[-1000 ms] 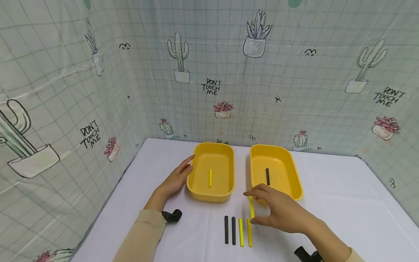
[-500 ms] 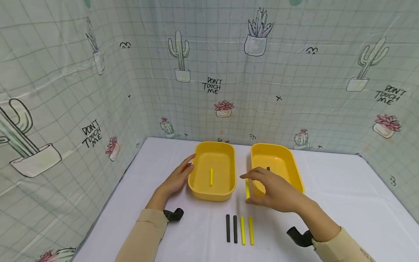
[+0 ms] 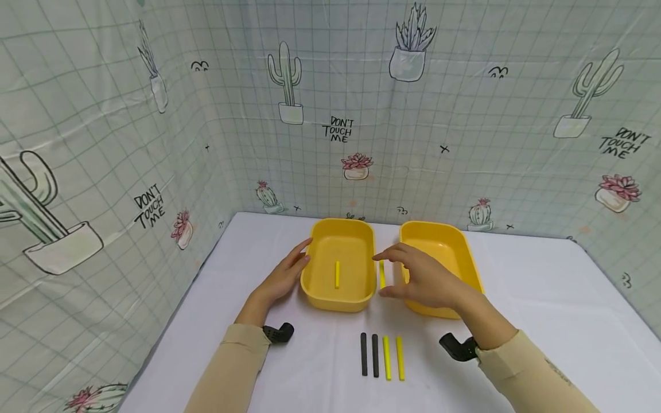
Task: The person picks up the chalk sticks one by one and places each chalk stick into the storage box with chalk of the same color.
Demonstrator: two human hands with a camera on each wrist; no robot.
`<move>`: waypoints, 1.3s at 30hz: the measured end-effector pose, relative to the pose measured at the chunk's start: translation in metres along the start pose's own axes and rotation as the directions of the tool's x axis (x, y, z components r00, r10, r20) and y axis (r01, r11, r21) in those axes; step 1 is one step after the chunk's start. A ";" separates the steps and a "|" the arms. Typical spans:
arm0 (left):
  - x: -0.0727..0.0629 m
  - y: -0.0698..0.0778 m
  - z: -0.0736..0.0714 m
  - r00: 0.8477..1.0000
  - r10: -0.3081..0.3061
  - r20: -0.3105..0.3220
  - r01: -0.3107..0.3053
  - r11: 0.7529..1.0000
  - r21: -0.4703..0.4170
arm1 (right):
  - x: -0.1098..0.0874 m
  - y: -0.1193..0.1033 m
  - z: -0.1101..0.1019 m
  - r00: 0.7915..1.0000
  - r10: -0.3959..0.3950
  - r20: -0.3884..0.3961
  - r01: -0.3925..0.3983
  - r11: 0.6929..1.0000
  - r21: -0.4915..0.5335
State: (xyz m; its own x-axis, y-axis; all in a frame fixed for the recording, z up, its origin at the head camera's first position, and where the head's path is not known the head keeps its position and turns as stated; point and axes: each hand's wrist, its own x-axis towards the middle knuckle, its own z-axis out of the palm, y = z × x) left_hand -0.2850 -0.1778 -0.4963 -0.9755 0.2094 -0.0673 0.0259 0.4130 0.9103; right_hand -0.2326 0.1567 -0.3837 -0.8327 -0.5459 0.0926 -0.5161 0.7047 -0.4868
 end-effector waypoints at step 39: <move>0.000 0.000 0.000 1.000 0.007 -0.009 -0.007 1.000 -0.025 | 0.068 0.007 0.040 0.992 0.061 0.106 -0.067 0.996 0.057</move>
State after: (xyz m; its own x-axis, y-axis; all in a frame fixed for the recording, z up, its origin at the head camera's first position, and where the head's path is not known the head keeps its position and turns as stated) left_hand -0.2851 -0.1775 -0.4963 -0.9773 0.2037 -0.0574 0.0270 0.3893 0.9207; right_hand -0.2844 0.1062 -0.4154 -0.8365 -0.5471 -0.0303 -0.4468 0.7131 -0.5403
